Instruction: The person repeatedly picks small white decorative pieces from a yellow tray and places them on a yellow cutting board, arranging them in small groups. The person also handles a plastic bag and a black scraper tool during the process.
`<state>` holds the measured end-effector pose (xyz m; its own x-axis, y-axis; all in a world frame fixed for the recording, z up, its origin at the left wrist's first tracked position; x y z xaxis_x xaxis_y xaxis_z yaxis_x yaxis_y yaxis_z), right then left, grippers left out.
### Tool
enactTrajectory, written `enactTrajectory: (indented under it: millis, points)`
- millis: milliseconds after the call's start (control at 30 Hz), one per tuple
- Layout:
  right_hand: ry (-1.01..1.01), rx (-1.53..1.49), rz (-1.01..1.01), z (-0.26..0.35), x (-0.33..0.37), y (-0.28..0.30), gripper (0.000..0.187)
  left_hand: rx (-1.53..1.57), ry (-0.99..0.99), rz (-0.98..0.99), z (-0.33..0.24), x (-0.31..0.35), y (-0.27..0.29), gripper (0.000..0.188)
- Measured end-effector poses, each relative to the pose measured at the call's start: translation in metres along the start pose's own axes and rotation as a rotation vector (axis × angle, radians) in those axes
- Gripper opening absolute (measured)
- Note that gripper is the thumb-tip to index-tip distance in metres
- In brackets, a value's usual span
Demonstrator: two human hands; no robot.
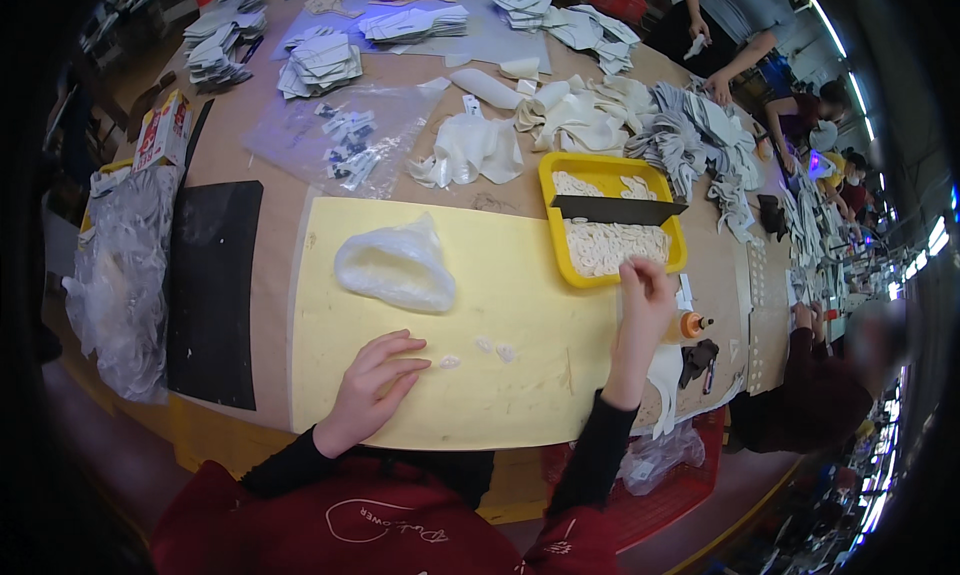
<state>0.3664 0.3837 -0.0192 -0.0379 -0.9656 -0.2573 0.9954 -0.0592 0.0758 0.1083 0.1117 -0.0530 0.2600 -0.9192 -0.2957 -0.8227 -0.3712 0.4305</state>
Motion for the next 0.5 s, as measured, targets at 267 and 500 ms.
enactTrajectory:
  millis: [267,500]
  points:
    - [-0.702,-0.750,0.367,-0.007,0.203,-0.078,0.009,0.321,0.076,0.056,-0.006,0.001,0.005,0.022]
    - [-0.777,-0.671,0.525,-0.003,0.248,-0.090,0.016,0.719,0.416,0.153,0.016,0.016,-0.011,0.019]
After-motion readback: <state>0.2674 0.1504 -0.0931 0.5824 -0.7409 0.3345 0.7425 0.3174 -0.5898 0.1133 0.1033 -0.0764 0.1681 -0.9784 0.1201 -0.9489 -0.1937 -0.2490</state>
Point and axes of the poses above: each hand's wrist, its own x-axis away from the middle knuckle, its own y-axis out of the back of the hand, z = x × y, the point moved 6 cm from there along -x, towards the middle knuckle
